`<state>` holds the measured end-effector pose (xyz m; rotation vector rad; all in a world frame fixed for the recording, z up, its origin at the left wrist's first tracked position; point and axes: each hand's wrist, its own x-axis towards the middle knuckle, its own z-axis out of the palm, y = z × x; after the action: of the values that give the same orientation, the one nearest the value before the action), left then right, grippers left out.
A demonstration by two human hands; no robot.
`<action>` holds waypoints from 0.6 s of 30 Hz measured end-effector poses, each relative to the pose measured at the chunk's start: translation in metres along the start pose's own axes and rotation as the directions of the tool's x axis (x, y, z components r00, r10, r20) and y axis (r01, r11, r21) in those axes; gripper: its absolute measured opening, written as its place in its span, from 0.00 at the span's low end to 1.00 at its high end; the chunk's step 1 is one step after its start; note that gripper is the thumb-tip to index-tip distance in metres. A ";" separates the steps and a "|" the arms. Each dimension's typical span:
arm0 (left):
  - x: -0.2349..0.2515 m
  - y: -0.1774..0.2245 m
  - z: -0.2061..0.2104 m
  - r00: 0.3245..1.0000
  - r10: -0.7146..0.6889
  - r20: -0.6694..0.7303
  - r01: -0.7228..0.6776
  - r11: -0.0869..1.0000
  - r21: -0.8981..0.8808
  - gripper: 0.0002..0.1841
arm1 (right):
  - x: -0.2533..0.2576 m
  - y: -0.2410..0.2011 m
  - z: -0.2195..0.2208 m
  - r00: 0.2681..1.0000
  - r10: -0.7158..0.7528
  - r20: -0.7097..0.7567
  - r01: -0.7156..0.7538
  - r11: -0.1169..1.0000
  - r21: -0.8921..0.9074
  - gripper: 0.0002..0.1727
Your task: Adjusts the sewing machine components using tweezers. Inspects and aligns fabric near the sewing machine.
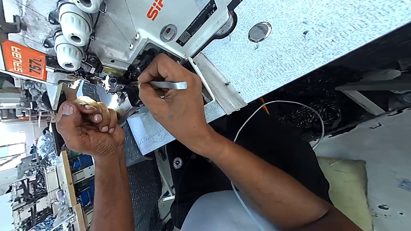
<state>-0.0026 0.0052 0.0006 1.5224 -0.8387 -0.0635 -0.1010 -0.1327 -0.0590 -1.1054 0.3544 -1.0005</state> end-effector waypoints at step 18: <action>0.000 -0.001 0.000 1.000 0.014 -0.007 -0.014 1.000 0.027 0.20 | 0.000 0.001 0.001 1.000 -0.016 0.014 0.016 1.000 -0.014 0.05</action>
<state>-0.0024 0.0053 -0.0003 1.5410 -0.8475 -0.0363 -0.1001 -0.1320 -0.0600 -1.1286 0.3427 -1.0054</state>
